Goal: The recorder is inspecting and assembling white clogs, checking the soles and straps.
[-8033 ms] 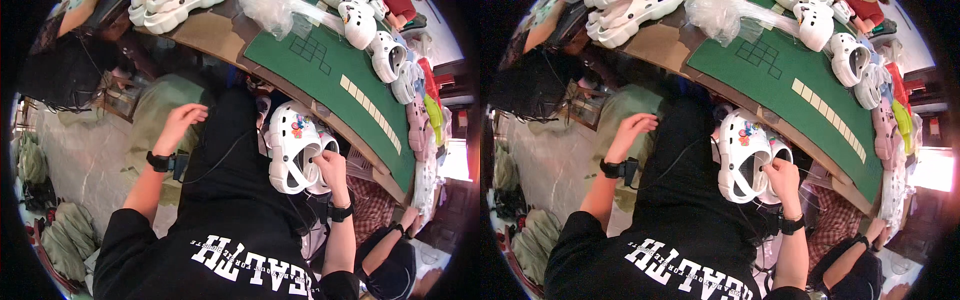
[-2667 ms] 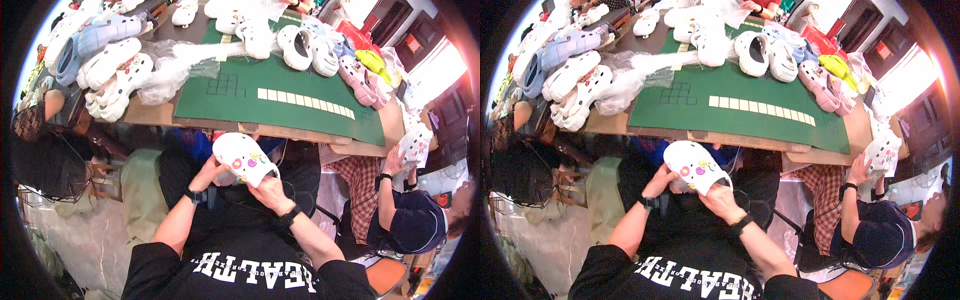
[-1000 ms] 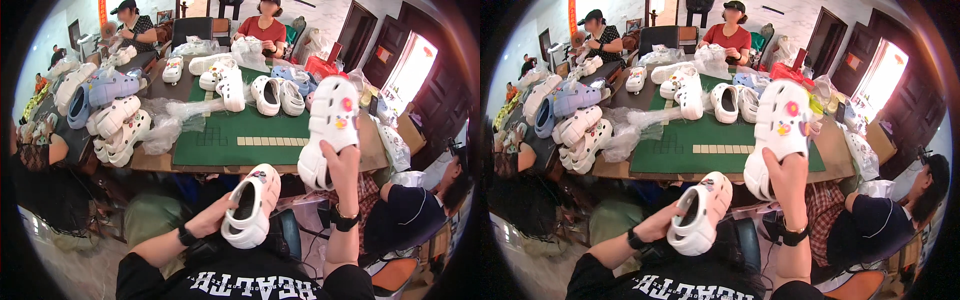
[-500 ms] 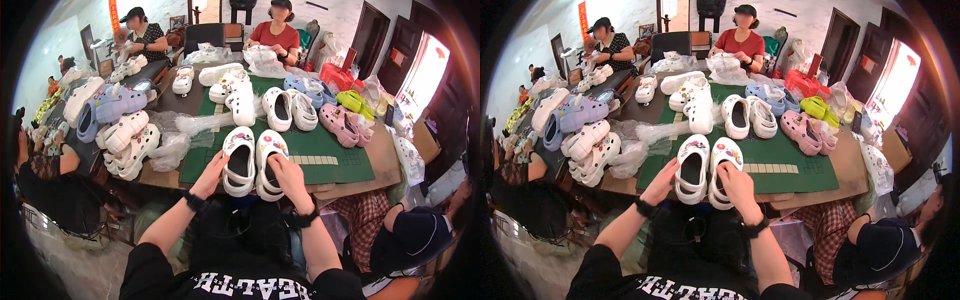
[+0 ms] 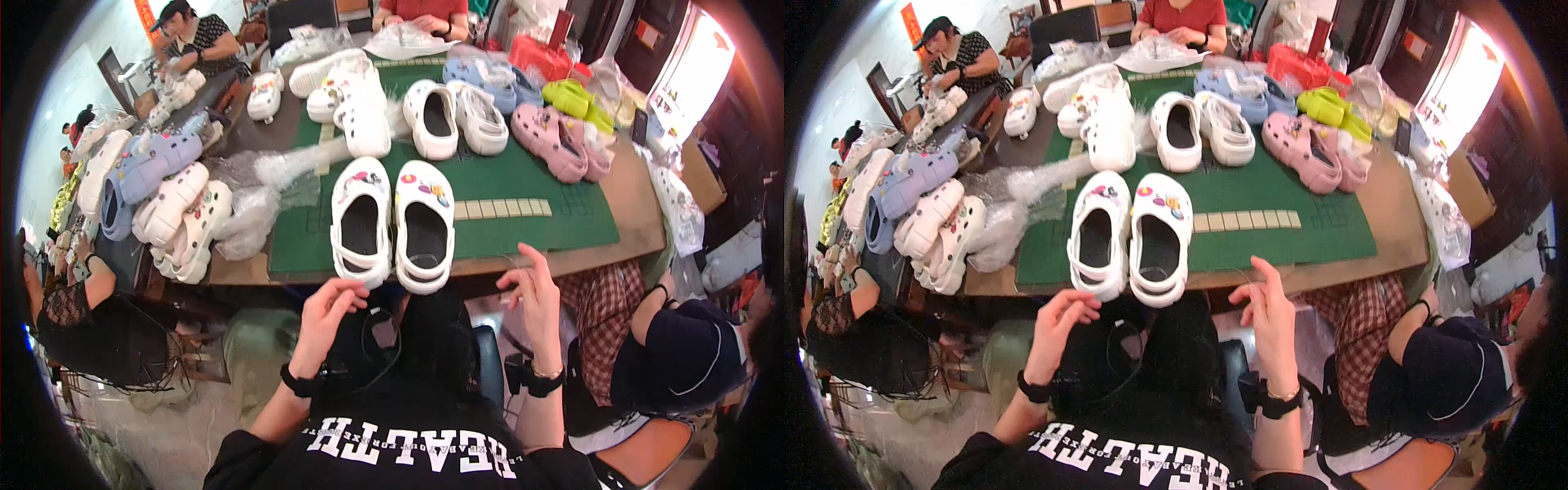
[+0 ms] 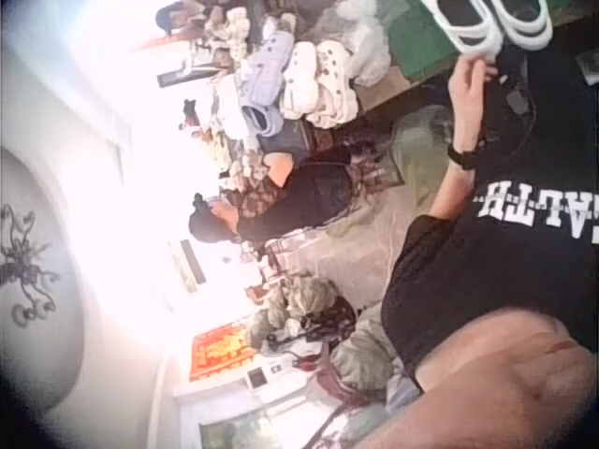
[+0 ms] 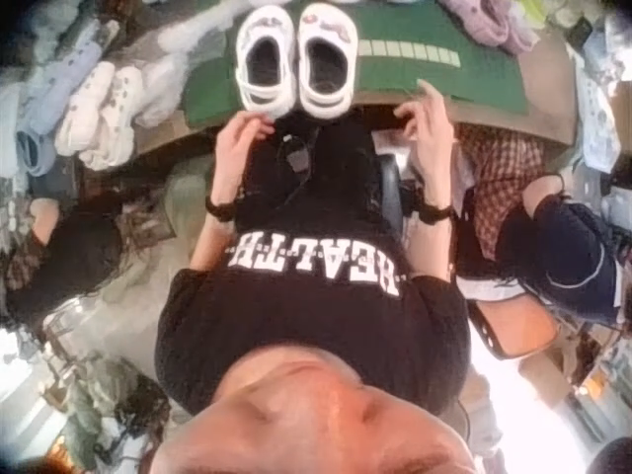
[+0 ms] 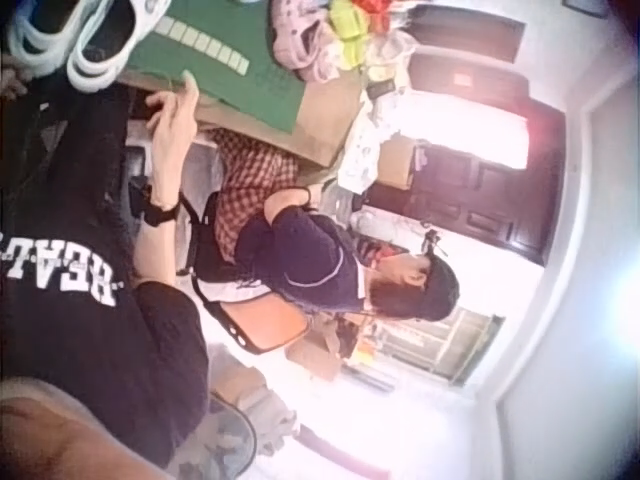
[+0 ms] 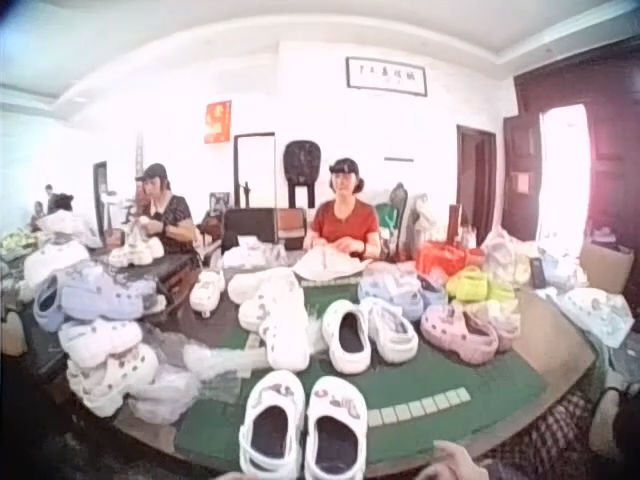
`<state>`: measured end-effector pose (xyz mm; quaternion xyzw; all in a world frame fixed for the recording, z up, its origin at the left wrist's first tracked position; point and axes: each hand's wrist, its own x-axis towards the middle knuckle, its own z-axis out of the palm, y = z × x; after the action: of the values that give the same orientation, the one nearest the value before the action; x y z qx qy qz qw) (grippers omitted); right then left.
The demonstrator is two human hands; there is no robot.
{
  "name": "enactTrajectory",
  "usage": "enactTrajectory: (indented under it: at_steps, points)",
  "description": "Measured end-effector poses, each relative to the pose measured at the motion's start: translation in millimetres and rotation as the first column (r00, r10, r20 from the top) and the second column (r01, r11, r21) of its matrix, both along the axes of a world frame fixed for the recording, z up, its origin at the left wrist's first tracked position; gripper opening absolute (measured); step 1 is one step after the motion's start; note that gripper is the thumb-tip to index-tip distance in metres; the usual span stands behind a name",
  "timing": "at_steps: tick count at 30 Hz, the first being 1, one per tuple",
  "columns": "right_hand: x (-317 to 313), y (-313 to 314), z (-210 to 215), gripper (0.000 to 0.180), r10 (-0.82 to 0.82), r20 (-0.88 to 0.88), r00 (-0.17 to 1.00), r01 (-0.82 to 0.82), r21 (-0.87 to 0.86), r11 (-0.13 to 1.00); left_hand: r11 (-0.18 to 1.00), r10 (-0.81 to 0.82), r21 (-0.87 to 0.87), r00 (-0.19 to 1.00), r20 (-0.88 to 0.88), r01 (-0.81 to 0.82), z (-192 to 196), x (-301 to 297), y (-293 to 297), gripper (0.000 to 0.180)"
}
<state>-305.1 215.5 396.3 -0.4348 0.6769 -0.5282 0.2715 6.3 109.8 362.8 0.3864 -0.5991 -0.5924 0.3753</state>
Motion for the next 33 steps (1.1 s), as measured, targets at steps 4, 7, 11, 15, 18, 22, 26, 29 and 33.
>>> enactTrajectory:
  at_steps: [4, 7, 11, 15, 18, 22, 26, 29, 33]
  points:
    - [-1, 4, -19, 0.034, 0.016, -0.005, 1.000, -0.016, 0.014, 1.000, 0.999, 0.041, -0.024, 0.998, 0.048, -0.040, 22, 9, -5, 0.023]
    - [-8, 11, -38, 0.032, -0.014, -0.005, 1.000, 0.015, 0.043, 0.999, 0.987, 0.158, -0.046, 0.983, 0.091, -0.154, 38, 42, -8, 0.024]
    - [-13, 12, -52, 0.027, -0.044, 0.033, 0.998, 0.042, 0.059, 0.997, 0.919, 0.394, -0.066, 0.897, 0.202, -0.388, 45, 88, 5, 0.026]
    - [-21, -1, -55, 0.018, -0.107, 0.145, 0.984, 0.103, 0.034, 0.994, 0.877, 0.475, -0.038, 0.854, 0.213, -0.478, 36, 114, 13, 0.025]
    - [-18, -16, -48, 0.015, -0.081, 0.165, 0.983, 0.087, -0.032, 0.996, 0.859, 0.498, 0.000, 0.837, 0.227, -0.511, 23, 117, 12, 0.024]
    - [-10, -29, -47, 0.014, -0.079, 0.189, 0.979, 0.088, -0.041, 0.995, 0.870, 0.463, 0.050, 0.847, 0.261, -0.491, 18, 100, 2, 0.023]
    - [-6, -29, -50, 0.014, -0.094, 0.173, 0.980, 0.090, 0.031, 0.995, 0.907, 0.375, 0.121, 0.903, 0.209, -0.404, 9, 92, -4, 0.023]
    - [-4, -31, -48, 0.013, -0.116, 0.166, 0.979, 0.114, 0.022, 0.993, 0.910, 0.357, 0.145, 0.912, 0.203, -0.389, 3, 84, -9, 0.023]
    - [-2, -31, -43, 0.010, -0.132, 0.130, 0.983, 0.136, -0.024, 0.990, 0.933, 0.275, 0.192, 0.947, 0.168, -0.305, -3, 73, -9, 0.023]
